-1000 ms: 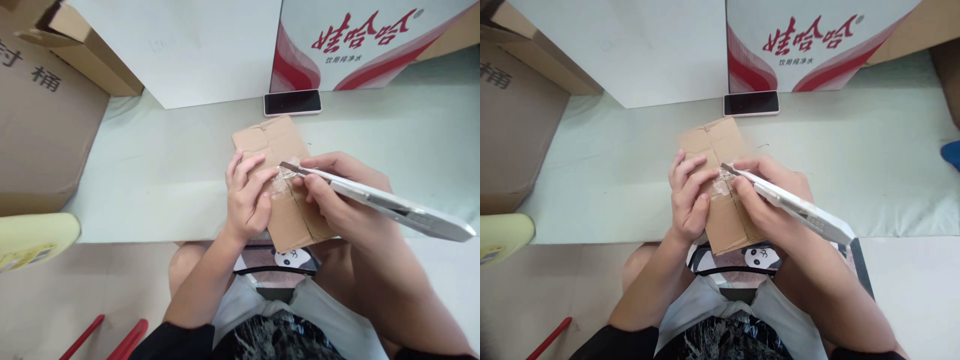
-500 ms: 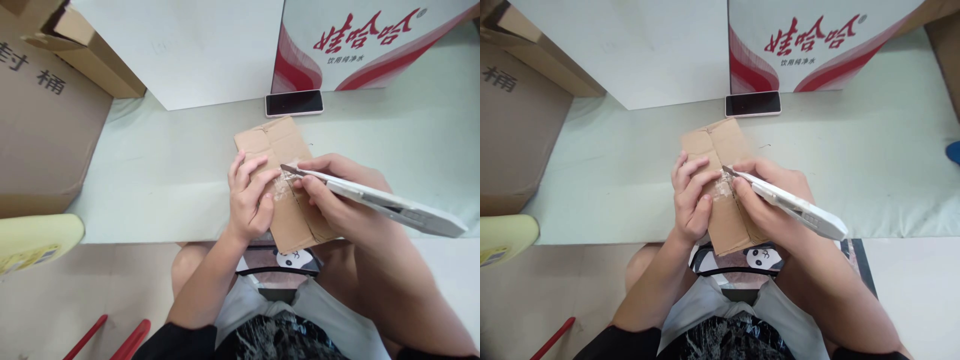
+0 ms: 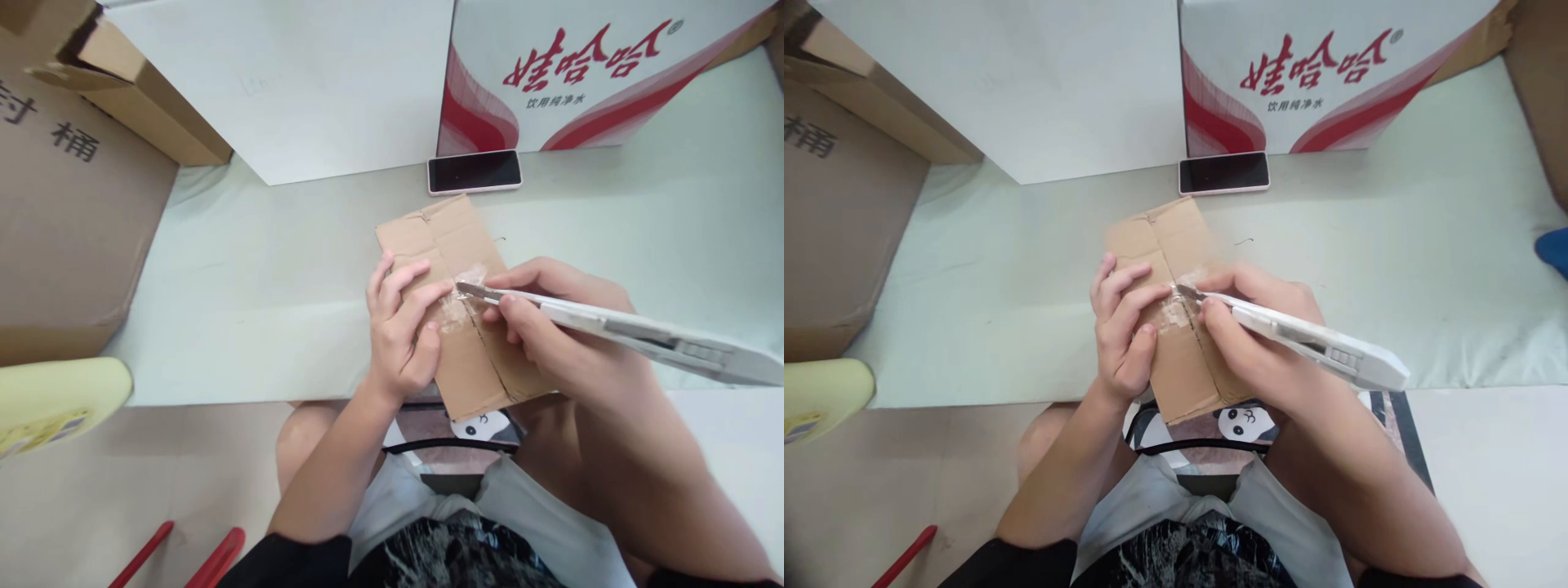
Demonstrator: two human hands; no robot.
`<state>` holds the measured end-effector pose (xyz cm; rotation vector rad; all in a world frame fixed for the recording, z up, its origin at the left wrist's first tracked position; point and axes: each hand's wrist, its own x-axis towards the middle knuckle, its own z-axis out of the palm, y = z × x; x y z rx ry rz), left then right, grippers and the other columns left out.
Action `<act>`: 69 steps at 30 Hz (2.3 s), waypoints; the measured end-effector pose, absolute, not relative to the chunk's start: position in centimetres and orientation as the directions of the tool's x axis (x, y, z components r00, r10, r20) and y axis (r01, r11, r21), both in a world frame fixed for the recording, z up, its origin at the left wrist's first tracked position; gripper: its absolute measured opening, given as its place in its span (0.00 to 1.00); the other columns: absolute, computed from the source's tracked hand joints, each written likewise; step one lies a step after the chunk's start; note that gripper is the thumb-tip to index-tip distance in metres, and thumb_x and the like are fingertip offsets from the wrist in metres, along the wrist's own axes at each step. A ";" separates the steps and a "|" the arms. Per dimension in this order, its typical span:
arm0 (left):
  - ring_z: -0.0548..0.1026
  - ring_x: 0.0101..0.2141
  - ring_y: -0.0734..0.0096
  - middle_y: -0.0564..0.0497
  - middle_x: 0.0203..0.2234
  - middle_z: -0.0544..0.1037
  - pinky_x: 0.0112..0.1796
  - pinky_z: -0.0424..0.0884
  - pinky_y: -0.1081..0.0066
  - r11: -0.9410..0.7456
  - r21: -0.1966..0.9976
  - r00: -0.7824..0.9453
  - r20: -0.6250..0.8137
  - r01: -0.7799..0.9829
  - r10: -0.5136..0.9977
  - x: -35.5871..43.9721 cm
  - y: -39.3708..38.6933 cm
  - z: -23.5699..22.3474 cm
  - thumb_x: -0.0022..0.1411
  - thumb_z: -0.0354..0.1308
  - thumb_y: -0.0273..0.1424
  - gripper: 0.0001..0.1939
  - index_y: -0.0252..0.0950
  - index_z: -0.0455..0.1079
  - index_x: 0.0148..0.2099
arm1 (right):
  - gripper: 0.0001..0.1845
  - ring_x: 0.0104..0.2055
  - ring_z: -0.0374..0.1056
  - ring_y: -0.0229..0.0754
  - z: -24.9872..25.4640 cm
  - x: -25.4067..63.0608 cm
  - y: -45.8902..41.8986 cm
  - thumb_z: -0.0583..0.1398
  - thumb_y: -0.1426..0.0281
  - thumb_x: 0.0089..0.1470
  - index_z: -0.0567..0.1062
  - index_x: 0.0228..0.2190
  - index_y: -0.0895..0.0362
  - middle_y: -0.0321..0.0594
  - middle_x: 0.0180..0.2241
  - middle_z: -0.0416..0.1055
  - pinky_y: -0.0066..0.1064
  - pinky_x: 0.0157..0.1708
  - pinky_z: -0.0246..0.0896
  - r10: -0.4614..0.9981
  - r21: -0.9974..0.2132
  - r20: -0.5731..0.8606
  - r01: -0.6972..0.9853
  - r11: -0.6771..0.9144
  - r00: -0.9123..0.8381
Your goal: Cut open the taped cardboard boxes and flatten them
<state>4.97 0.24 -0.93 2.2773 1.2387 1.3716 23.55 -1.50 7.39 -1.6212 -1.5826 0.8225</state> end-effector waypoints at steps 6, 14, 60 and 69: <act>0.68 0.63 0.54 0.44 0.56 0.74 0.70 0.55 0.46 -0.630 0.562 0.203 0.638 0.536 0.743 5.0 0.3 -1.0 0.73 0.44 0.38 0.18 0.41 0.73 0.55 | 0.09 0.28 0.76 0.39 7.1 23.5 -1.3 0.62 0.70 0.58 0.83 0.37 0.52 0.37 0.29 0.82 0.31 0.33 0.70 0.993 -0.800 0.120 0.591 0.103 -0.010; 0.71 0.61 0.55 0.45 0.55 0.75 0.70 0.56 0.45 -0.629 0.542 0.220 0.634 0.557 0.741 4.9 0.4 -1.0 0.73 0.44 0.38 0.18 0.42 0.72 0.55 | 0.07 0.21 0.68 0.35 7.9 23.6 -1.4 0.60 0.72 0.53 0.79 0.29 0.53 0.33 0.22 0.77 0.28 0.22 0.61 0.995 -0.827 0.096 0.555 0.087 -0.013; 0.59 0.71 0.50 0.44 0.66 0.68 0.71 0.51 0.41 -0.460 0.596 0.109 0.529 0.658 0.841 0.6 2.5 -1.3 0.76 0.46 0.48 0.22 0.44 0.72 0.59 | 0.23 0.66 0.69 0.53 4.2 23.8 -1.8 0.71 0.69 0.53 0.68 0.46 0.46 0.44 0.66 0.70 0.43 0.57 0.73 0.899 -0.798 0.337 0.422 0.430 -0.278; 0.58 0.72 0.50 0.41 0.68 0.66 0.71 0.50 0.43 -0.514 0.543 0.169 0.560 0.665 0.811 1.6 2.3 -1.6 0.76 0.46 0.47 0.25 0.42 0.69 0.65 | 0.23 0.51 0.80 0.51 3.4 23.8 -1.0 0.74 0.62 0.50 0.71 0.43 0.48 0.42 0.52 0.81 0.41 0.45 0.78 0.831 -0.662 0.552 0.569 0.487 -0.070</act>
